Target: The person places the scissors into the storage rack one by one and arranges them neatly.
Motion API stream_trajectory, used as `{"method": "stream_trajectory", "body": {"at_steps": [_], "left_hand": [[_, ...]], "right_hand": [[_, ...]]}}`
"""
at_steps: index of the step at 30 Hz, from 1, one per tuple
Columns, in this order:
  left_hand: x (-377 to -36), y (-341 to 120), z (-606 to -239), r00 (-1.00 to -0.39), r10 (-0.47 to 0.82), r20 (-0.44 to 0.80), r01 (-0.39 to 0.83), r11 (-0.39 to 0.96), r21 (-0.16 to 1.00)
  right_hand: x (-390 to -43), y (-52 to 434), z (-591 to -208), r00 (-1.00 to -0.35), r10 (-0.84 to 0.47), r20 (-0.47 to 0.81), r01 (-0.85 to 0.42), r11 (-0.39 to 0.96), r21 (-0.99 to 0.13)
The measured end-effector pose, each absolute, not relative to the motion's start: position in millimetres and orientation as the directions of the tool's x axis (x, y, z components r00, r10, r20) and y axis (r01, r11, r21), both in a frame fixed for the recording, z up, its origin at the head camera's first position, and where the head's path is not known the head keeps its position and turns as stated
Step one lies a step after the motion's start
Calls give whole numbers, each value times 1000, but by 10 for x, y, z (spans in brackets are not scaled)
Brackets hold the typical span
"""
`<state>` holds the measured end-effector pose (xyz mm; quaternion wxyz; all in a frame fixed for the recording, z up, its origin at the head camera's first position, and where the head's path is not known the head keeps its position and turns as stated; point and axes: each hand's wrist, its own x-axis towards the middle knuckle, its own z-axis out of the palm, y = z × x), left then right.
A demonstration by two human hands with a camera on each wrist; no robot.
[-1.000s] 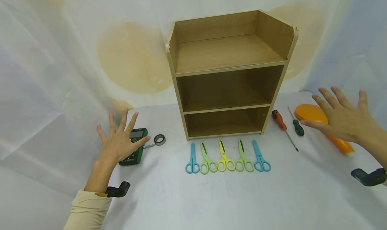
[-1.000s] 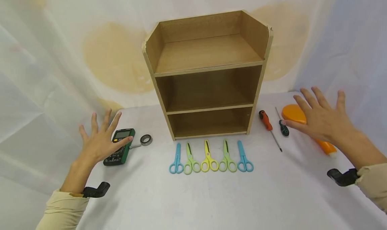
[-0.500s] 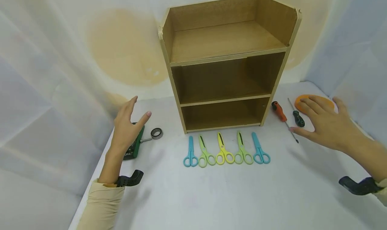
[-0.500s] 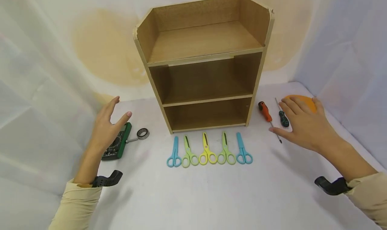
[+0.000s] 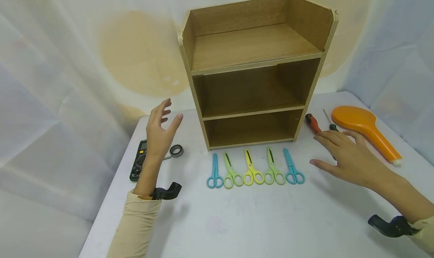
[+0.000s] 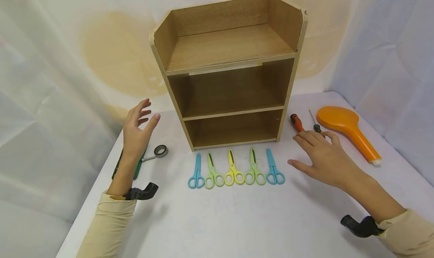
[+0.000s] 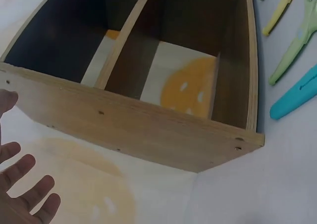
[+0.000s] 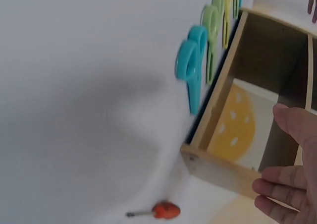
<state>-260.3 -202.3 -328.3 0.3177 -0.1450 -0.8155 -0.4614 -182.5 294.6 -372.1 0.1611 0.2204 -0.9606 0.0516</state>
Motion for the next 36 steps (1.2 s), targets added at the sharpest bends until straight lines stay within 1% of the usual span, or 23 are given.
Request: {"method": "stream_trajectory", "body": {"at_steps": [5, 14, 21, 26, 29, 36], "left_hand": [[-2640, -1919, -3282, -749, -73, 658, 544, 500, 674], [-2689, -1778, -3338, -736, -87, 672, 577, 440, 689], [-2662, -1664, -3332, -741, -113, 662, 575, 403, 712], [-2677, -1575, -3339, -740, -124, 661, 586, 363, 724], [-2763, -1567, -3392, -733, -123, 669, 592, 369, 716], [-2784, -1447, -3399, -719, -130, 683, 608, 359, 708]], "right_hand": [[-1749, 2839, -3769, -832, -440, 337, -482, 875, -48], [-1628, 2709, -3873, -841, -464, 279, -499, 864, -70], [-1590, 2666, -3940, -849, -477, 228, -507, 857, -94], [-1590, 2644, -4017, -841, -493, 221, -521, 849, -87], [-1586, 2636, -4060, -832, -504, 231, -532, 843, -79], [-1540, 2647, -4154, -827, -513, 232, -540, 839, -69]]}}
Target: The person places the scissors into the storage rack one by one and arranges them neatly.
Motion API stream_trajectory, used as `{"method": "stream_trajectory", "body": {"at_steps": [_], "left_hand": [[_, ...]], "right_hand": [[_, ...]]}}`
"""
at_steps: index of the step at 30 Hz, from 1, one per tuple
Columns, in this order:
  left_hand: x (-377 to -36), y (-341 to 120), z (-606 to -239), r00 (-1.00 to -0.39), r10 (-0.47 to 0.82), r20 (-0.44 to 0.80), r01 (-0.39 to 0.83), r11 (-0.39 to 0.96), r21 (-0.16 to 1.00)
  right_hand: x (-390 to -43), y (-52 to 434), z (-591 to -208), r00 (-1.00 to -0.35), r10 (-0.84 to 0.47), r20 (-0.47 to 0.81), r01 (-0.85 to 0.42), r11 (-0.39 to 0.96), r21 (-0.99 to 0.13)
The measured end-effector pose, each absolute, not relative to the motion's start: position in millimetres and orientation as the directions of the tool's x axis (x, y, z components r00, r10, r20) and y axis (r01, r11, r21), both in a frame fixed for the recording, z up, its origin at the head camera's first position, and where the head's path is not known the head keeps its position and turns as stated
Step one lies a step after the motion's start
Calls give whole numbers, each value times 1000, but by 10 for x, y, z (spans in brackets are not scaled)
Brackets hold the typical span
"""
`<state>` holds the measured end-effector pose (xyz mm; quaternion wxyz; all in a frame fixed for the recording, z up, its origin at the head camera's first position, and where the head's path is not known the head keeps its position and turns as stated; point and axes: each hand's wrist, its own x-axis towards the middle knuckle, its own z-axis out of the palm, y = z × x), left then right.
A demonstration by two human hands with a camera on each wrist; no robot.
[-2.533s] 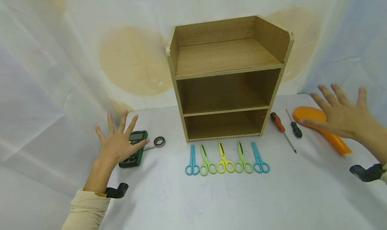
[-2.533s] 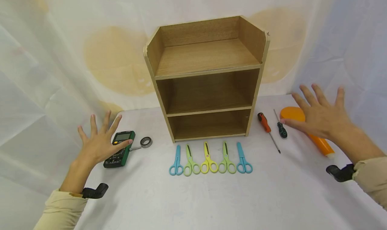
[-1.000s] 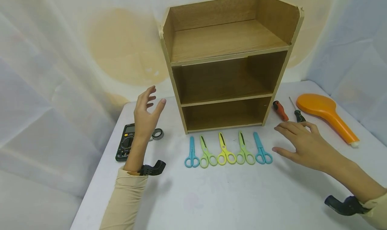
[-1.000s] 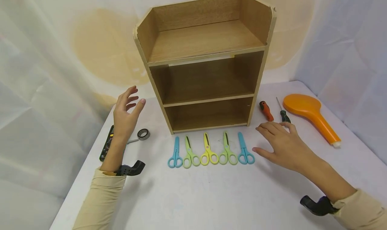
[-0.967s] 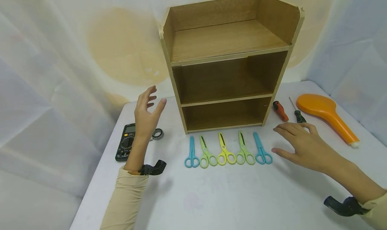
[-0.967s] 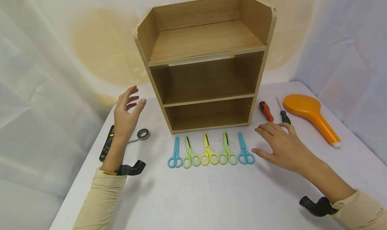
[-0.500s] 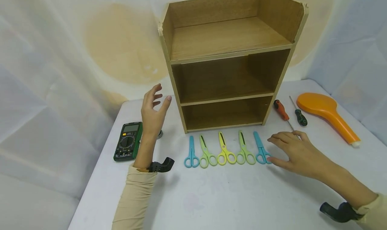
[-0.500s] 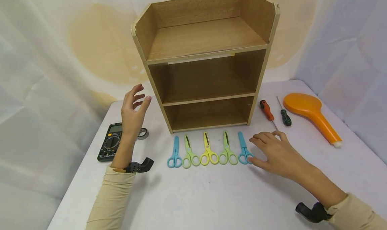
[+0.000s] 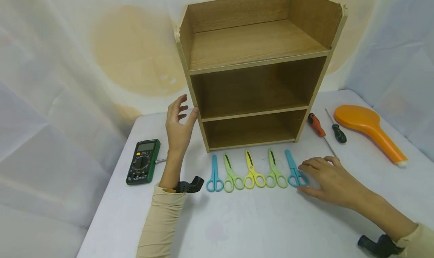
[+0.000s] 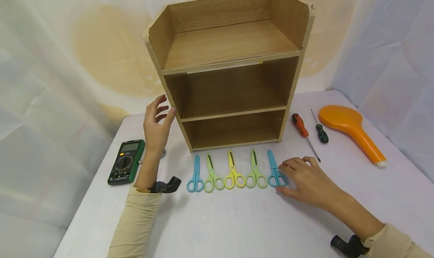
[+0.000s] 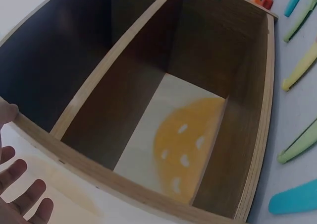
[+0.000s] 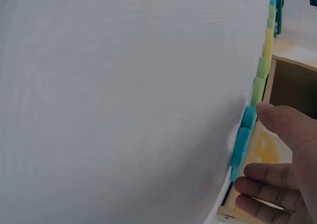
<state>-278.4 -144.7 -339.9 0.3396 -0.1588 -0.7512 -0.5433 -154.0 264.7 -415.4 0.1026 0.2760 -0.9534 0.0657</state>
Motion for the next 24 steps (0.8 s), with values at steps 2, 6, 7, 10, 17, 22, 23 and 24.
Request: {"method": "stream_trajectory", "body": {"at_steps": [2, 6, 7, 10, 17, 22, 23, 24], "left_hand": [[-2775, -1410, -3380, -710, -133, 692, 619, 350, 703], [-2752, -1279, -3325, -687, -141, 713, 647, 330, 688], [-2756, -1259, -3313, -680, -142, 719, 652, 332, 682], [-2806, -1242, -3312, -662, -146, 735, 658, 357, 663], [-2911, -1293, -3370, -673, -115, 730, 653, 371, 661], [-2894, -1302, -3400, -704, -103, 702, 629, 367, 685], [-2889, -1300, -3409, -711, -101, 696, 622, 371, 689], [-2882, -1297, -3420, -716, -100, 691, 617, 372, 693]], "right_hand": [[-1557, 2646, -4167, -822, -517, 238, -542, 838, -53], [-1553, 2680, -4191, -826, -513, 233, -536, 843, -45], [-1558, 2681, -4197, -825, -515, 232, -538, 842, -45], [-1565, 2668, -4209, -821, -518, 240, -544, 838, -54], [-1566, 2646, -4216, -827, -502, 254, -534, 843, -71], [-1557, 2617, -4258, -838, -470, 279, -515, 850, -116], [-1550, 2611, -4270, -845, -456, 281, -505, 852, -135], [-1545, 2605, -4280, -852, -441, 282, -495, 855, -158]]}}
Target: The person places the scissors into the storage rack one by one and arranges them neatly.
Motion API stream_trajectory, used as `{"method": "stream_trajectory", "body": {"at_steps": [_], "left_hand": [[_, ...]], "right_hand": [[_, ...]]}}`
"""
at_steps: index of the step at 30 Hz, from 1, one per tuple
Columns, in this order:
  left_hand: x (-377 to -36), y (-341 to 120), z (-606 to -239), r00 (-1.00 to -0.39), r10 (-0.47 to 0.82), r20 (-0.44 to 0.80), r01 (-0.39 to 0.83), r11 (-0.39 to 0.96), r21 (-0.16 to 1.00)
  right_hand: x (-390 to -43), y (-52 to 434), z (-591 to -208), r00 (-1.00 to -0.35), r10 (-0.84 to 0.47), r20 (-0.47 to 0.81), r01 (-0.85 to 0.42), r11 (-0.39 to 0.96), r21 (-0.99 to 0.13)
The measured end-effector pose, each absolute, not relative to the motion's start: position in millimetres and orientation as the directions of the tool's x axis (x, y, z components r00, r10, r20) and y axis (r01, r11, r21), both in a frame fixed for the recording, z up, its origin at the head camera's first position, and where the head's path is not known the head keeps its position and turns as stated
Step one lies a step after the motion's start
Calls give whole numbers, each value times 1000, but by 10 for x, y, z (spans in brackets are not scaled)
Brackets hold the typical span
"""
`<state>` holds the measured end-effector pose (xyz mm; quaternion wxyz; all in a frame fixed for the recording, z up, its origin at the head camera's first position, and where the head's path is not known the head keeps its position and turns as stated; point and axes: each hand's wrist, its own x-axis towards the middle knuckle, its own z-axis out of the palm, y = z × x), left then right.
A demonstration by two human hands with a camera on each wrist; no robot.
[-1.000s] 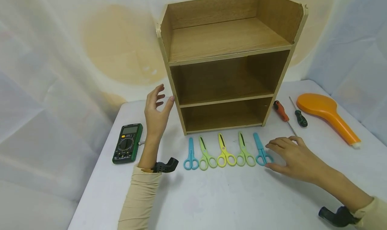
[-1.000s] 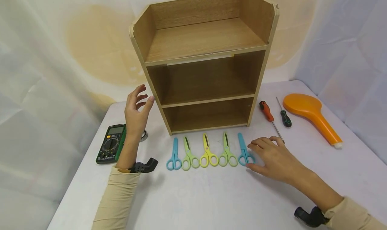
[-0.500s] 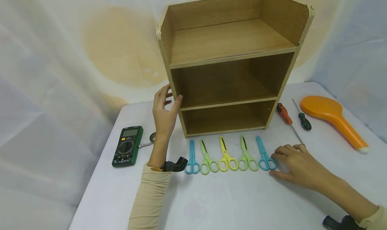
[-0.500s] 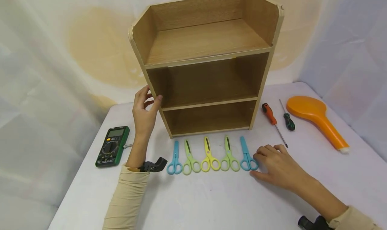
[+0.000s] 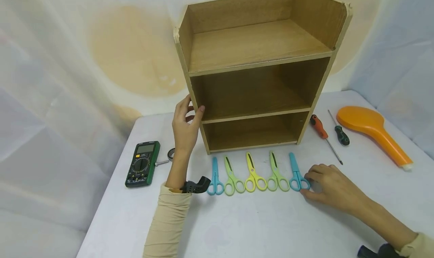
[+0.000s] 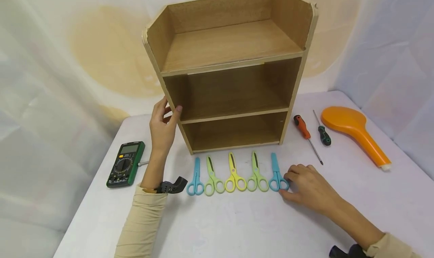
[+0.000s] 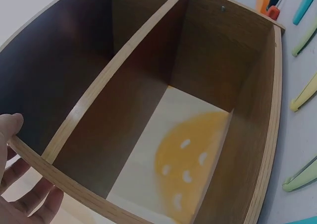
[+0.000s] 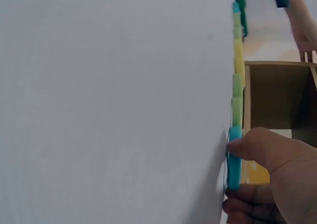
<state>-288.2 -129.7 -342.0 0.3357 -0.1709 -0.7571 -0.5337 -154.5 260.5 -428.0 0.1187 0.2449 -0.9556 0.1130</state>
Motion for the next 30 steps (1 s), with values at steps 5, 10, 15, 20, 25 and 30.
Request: {"method": "stream_trajectory", "body": {"at_steps": [5, 10, 15, 20, 25, 30], "left_hand": [[-2870, -1293, -3444, -728, -89, 679, 609, 370, 702], [-2844, -1304, -3465, -722, -90, 686, 619, 359, 698], [-2850, -1289, -3421, -701, -90, 707, 642, 352, 681], [-2715, -1231, -3291, -702, -92, 706, 637, 363, 680], [-2600, -1198, -3183, -699, -88, 710, 640, 368, 675], [-2792, -1260, -3359, -697, -87, 711, 642, 365, 674]], "right_hand": [[-1501, 2589, -4277, -876, -372, 309, -451, 858, -245], [-1461, 2577, -4228, -876, -352, 331, -448, 847, -284], [-1455, 2573, -4119, -850, -354, 391, -480, 826, -296], [-1418, 2557, -3958, -824, -353, 443, -515, 792, -328], [-1369, 2504, -3728, -836, -342, 429, -501, 793, -345], [-1304, 2440, -3513, -802, -367, 470, -549, 763, -341]]}}
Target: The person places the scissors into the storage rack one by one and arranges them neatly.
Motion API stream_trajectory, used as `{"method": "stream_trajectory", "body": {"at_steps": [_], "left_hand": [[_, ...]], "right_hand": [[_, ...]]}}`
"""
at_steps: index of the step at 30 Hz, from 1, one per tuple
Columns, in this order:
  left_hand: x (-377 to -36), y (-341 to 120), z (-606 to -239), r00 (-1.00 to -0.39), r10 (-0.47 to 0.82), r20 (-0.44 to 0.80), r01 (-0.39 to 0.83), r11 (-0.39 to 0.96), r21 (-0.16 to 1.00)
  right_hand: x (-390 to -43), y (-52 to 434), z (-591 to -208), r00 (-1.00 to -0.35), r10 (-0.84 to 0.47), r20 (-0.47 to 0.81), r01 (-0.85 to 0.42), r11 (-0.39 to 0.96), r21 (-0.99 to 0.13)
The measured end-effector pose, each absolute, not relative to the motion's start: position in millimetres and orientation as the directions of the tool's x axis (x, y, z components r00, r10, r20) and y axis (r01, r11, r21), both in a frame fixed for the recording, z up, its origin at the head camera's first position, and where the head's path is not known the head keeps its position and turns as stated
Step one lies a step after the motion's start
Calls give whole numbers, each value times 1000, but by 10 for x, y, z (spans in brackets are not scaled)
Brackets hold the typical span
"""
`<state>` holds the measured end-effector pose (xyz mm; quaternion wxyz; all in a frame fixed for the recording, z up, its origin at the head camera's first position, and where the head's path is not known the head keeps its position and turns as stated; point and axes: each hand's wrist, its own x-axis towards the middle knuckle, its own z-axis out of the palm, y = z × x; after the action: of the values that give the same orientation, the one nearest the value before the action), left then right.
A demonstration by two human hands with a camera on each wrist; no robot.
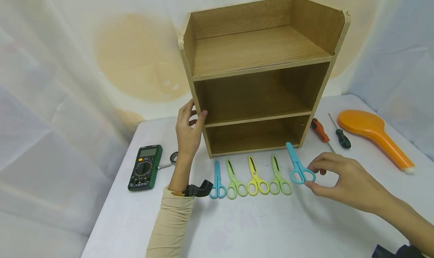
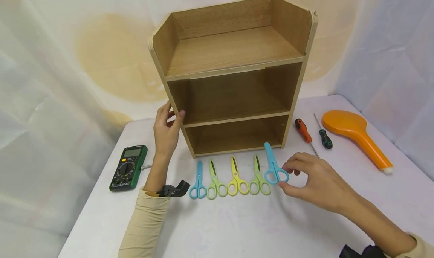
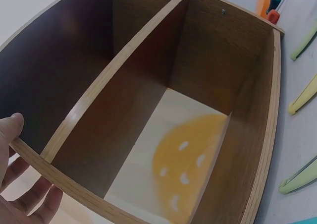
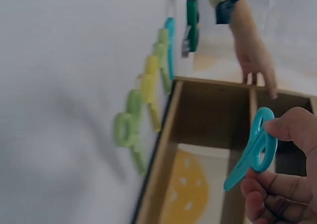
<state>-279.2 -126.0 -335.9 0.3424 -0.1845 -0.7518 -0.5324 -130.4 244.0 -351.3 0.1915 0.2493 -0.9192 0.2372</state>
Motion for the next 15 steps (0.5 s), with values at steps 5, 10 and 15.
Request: {"method": "stream_trajectory", "body": {"at_steps": [5, 10, 15], "left_hand": [[-2901, -1305, -3439, -693, -88, 715, 650, 353, 673], [-2917, -1297, -3479, -710, -82, 699, 634, 357, 686], [-2947, -1267, -3481, -721, -83, 688, 625, 353, 697]], "right_hand": [[-1304, 2387, -3302, -743, -407, 532, -624, 708, -331], [-1300, 2355, -3110, -696, -429, 576, -673, 669, -314], [-1337, 2362, -2912, -636, -457, 622, -712, 658, -245]]}}
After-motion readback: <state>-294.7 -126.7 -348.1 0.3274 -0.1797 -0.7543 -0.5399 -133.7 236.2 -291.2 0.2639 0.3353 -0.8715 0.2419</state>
